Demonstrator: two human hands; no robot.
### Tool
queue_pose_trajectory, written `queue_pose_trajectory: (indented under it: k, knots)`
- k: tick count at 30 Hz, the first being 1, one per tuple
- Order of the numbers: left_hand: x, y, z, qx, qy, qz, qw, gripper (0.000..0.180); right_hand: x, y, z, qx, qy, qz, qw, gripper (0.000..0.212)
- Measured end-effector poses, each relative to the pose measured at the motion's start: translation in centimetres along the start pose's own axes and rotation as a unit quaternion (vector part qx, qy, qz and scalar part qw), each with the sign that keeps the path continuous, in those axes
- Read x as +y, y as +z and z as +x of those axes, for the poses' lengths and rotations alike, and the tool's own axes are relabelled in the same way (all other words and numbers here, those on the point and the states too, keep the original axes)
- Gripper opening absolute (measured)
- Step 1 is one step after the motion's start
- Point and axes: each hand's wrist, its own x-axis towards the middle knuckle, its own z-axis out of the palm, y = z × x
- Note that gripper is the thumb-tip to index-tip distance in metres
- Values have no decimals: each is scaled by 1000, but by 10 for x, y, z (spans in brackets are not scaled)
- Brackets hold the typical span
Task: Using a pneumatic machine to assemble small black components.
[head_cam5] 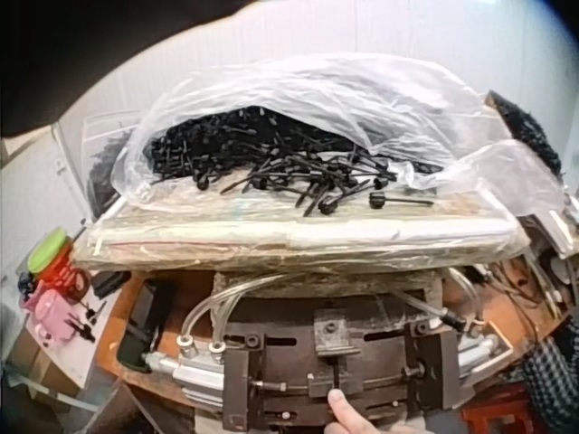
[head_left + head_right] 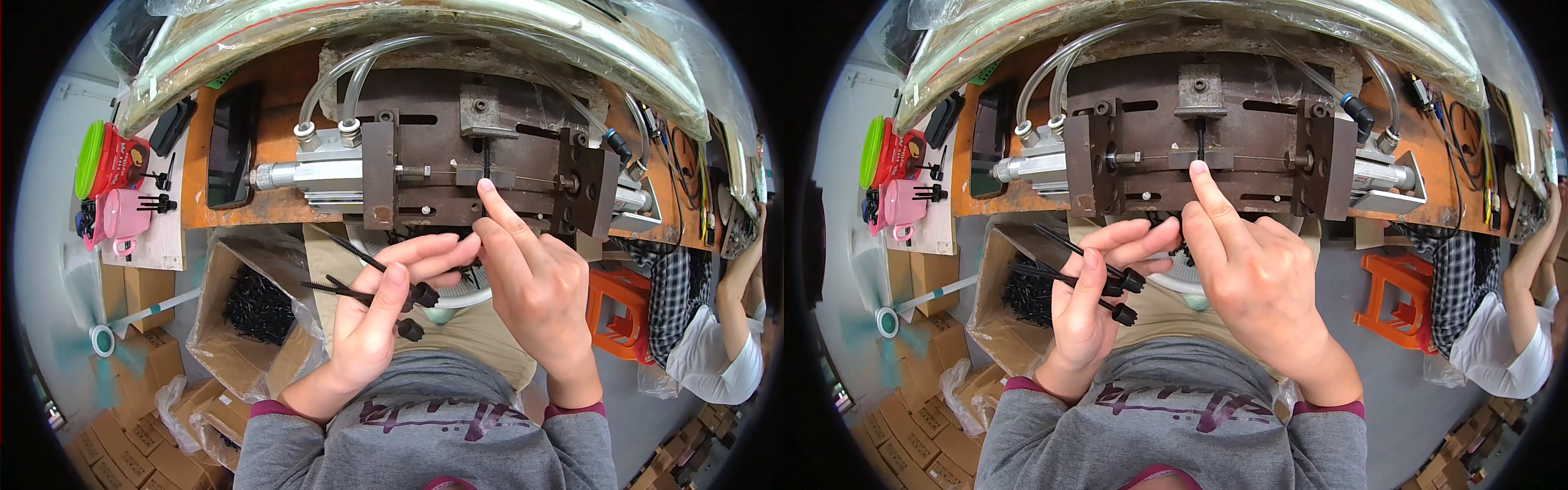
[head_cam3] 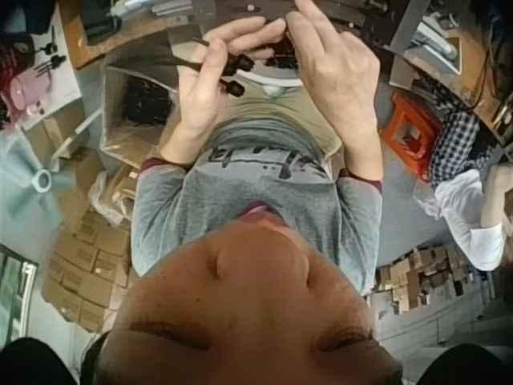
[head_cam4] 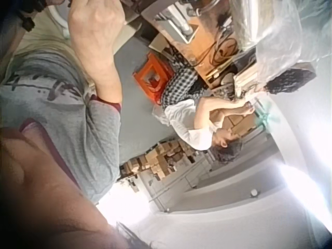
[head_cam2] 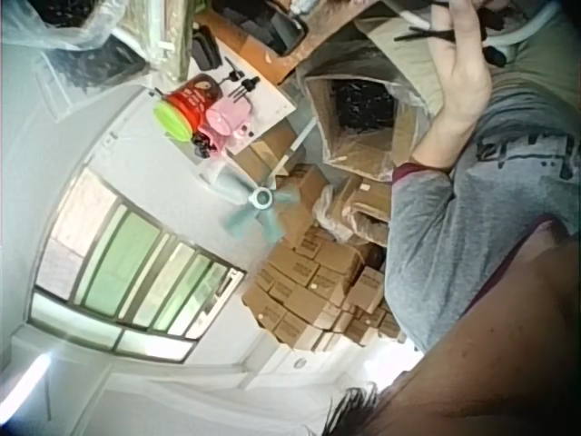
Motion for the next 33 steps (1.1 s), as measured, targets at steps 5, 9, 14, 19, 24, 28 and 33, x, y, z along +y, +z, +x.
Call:
queue_pose_trajectory:
  k: [5,9,14,19,24,28,33]
  knots:
    - [2,1,-2,14,22,6,1000,50,2,1,0,6,-7,-5,1000,25]
    - [3,1,-3,7,2,-3,1000,52,12,6,-5,42,-38,28,998,22]
    - [5,-2,-3,-16,-10,3,1000,52,3,-16,-8,7,-79,164,983,27]
    - [5,6,1,-63,-69,-40,995,53,-13,-7,-12,14,-140,223,965,35]
    - [-4,5,0,-1,-47,-2,999,47,-2,-6,-13,66,-30,197,978,32]
    - [-8,-6,-1,35,-2,45,998,34,4,0,-5,62,-42,141,987,26]
    - [-6,-4,-1,49,-30,7,998,29,6,6,-5,84,-41,121,988,22]
